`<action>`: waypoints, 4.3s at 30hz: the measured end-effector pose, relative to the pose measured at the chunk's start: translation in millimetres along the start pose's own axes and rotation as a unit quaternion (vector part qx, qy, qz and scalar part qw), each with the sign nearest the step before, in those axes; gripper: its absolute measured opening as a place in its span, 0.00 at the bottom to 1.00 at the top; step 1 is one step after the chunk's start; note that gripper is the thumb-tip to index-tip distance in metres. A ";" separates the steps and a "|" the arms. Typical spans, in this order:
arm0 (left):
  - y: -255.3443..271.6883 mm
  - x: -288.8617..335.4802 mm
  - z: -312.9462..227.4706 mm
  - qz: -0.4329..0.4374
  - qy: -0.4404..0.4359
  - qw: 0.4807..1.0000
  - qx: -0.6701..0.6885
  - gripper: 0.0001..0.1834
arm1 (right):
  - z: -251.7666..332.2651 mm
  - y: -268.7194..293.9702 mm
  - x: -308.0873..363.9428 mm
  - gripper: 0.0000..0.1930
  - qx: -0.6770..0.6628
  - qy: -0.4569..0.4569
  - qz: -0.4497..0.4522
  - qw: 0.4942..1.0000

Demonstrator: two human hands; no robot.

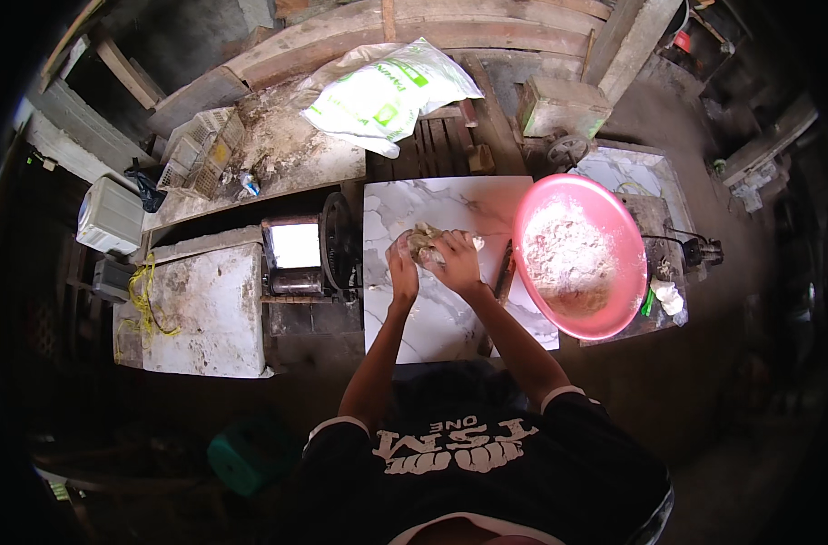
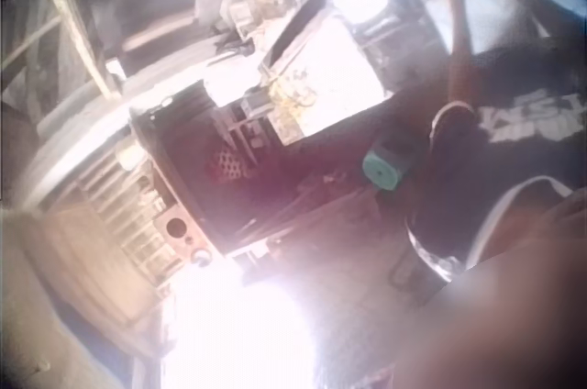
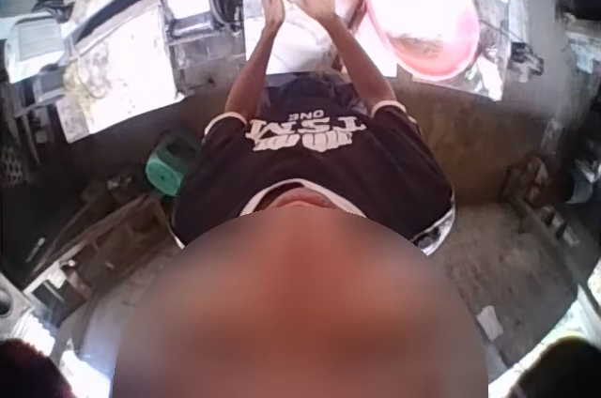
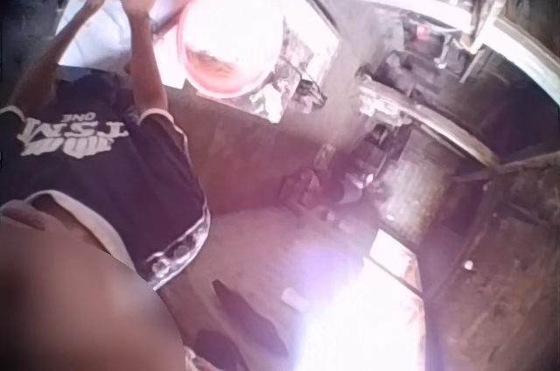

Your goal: The person kneads a ball of dough by hand on a marble-topped surface, occasionally adding more flour from a pink basin.

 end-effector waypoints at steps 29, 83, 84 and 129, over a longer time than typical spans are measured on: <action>7.0 64.2 9.4 -0.012 -0.039 0.994 -0.106 0.08 | 51.0 4.6 62.2 0.07 -0.090 -0.313 0.020 0.945; -4.9 -11.6 78.7 0.143 -0.067 0.949 -0.272 0.17 | 33.1 -22.2 87.7 0.20 -0.151 -0.226 0.091 0.958; -2.1 -15.7 82.5 0.155 -0.084 0.946 -0.273 0.18 | 32.9 -21.0 85.2 0.20 -0.156 -0.221 0.096 0.958; -60.3 24.7 -35.1 0.214 -0.125 0.962 -0.115 0.16 | -58.6 90.5 169.1 0.18 -0.220 -0.460 -0.043 0.859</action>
Point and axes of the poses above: each hand's wrist, its own x-axis away from the middle knuckle, its own y-axis out of the back of the hand, z = x × y, the point moved 2 cm from there along -x, towards the middle knuckle, and after that the axes turned 13 degrees about z, right-handed, at the moved point
